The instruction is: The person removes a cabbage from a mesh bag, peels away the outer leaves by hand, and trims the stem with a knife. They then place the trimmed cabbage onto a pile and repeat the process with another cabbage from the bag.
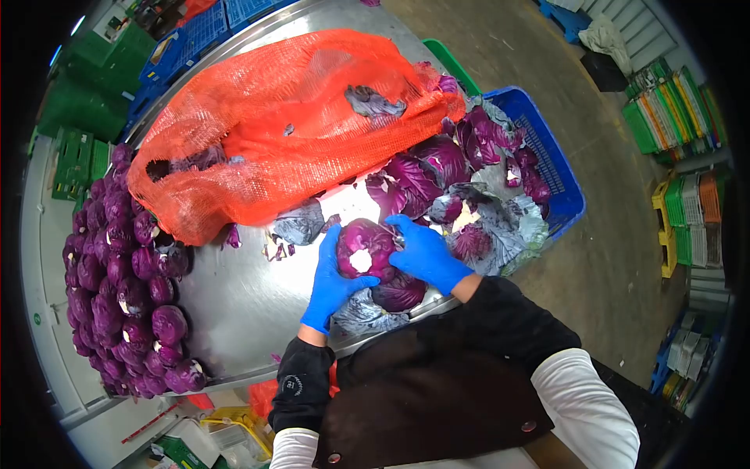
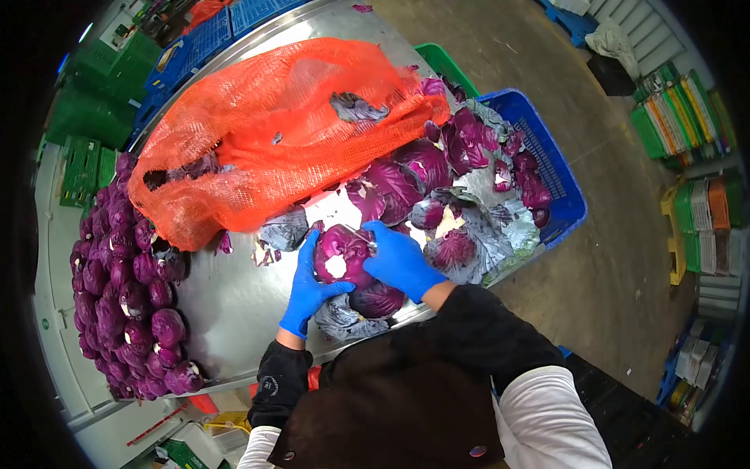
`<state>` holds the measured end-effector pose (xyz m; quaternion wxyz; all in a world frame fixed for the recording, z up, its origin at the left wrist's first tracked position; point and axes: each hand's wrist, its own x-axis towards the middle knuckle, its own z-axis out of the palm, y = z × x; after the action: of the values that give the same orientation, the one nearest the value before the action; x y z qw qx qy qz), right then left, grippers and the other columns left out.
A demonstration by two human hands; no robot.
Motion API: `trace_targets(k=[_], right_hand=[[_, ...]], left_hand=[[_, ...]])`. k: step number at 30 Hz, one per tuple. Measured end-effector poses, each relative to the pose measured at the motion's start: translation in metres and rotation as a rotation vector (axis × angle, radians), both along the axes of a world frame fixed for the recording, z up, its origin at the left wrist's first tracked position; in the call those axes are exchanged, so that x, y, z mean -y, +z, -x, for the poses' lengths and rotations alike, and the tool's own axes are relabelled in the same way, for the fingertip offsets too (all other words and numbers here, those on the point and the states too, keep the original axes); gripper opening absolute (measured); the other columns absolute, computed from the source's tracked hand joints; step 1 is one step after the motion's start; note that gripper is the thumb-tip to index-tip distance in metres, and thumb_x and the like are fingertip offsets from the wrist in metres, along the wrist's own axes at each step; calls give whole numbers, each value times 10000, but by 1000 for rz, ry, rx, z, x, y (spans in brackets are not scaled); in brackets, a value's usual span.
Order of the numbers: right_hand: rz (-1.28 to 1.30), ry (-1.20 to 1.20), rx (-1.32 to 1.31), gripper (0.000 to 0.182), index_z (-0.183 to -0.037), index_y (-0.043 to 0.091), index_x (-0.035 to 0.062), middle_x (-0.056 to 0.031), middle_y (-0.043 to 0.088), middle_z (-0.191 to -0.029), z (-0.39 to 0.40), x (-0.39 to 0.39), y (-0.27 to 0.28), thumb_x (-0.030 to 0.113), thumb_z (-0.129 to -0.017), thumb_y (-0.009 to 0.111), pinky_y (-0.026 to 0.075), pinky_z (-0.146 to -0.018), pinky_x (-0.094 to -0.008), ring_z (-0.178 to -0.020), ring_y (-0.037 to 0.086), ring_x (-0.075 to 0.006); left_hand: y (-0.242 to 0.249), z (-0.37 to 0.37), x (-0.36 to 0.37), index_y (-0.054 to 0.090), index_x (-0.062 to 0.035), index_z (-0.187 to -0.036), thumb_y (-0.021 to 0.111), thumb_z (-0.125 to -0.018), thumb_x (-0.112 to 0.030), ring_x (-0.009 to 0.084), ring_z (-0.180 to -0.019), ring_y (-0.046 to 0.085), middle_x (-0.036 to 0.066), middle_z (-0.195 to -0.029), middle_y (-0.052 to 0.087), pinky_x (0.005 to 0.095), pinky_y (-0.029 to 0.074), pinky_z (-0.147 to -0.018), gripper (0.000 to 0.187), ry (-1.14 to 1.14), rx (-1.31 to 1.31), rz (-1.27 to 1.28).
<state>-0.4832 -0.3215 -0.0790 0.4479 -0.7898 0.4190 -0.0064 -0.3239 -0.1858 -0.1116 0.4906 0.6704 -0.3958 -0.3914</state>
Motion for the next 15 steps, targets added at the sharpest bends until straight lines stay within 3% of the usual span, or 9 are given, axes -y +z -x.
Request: trace_targets(k=[3, 4, 5, 6, 7, 9, 11, 13, 15], right_hand=[[-121, -93, 134, 557, -1229, 546, 123, -174, 651, -937, 32, 19, -21, 175, -685, 656, 502, -753, -418, -850, 634, -340], [-112, -84, 136, 557, -1229, 546, 123, -174, 651, -937, 41, 24, -18, 175, -685, 656, 502, -753, -418, -850, 634, -340], [-55, -66, -98, 537, -1230, 540, 119, -165, 652, -959, 50, 26, -14, 194, -711, 659, 504, -758, -414, -854, 639, -326], [3, -50, -331, 519, -1231, 534, 115, -156, 653, -981, 53, 26, -10, 214, -737, 662, 506, -763, -411, -859, 644, -312], [10, -42, -327, 519, -1231, 534, 115, -156, 653, -981, 50, 27, -8, 214, -737, 662, 506, -763, -411, -859, 644, -312], [339, -47, 123, 510, -1243, 527, 122, -150, 644, -1044, 47, 21, -5, 242, -770, 675, 507, -791, -390, -900, 647, -298], [154, -105, 321, 507, -1246, 527, 110, -162, 615, -1127, 13, 21, 23, 301, -799, 676, 491, -848, -380, -1002, 621, -299], [101, -19, 558, 512, -1235, 533, 85, -180, 583, -1184, -10, 27, 21, 327, -809, 678, 470, -886, -388, -1069, 588, -312], [43, 20, 474, 523, -1224, 538, 74, -184, 574, -1193, -12, 33, -18, 346, -803, 686, 467, -890, -392, -1071, 583, -319]], left_hand=[[-1, -14, -3, 248, -34, -1435, 913, -504, -177, 259, -1276, 399, 153, -1411, 347, 376, 359, -1064, 1153, -43, 145, 17], [4, -16, -2, 252, -49, -1440, 909, -500, -152, 258, -1279, 397, 148, -1410, 357, 374, 360, -1063, 1151, 15, -146, -1], [6, -19, -2, 256, -65, -1444, 906, -496, -126, 256, -1282, 394, 143, -1410, 368, 372, 361, -1062, 1151, 68, -437, -20], [2, -24, -2, 266, -76, -1446, 885, -476, -62, 247, -1287, 391, 133, -1414, 378, 375, 361, -1062, 1151, 74, -448, -28], [3, -27, 1, 266, -76, -1446, 885, -476, -62, 247, -1287, 391, 133, -1414, 378, 375, 361, -1062, 1151, 82, -445, -20], [7, -31, 7, 281, -77, -1444, 846, -476, -17, 237, -1289, 390, 125, -1423, 370, 382, 359, -1063, 1123, -94, -134, 28], [-9, -29, 12, 323, -57, -1420, 777, -538, 1, 238, -1284, 398, 122, -1410, 385, 373, 354, -1064, 993, -90, -122, 65], [-16, -18, 23, 349, -30, -1391, 729, -609, -27, 250, -1281, 402, 126, -1398, 396, 375, 343, -1067, 869, 186, -50, 319], [3, 6, 21, 334, -2, -1382, 804, -652, -191, 307, -1320, 343, 168, -1429, 335, 426, 271, -1098, 889, 378, 56, 104]])
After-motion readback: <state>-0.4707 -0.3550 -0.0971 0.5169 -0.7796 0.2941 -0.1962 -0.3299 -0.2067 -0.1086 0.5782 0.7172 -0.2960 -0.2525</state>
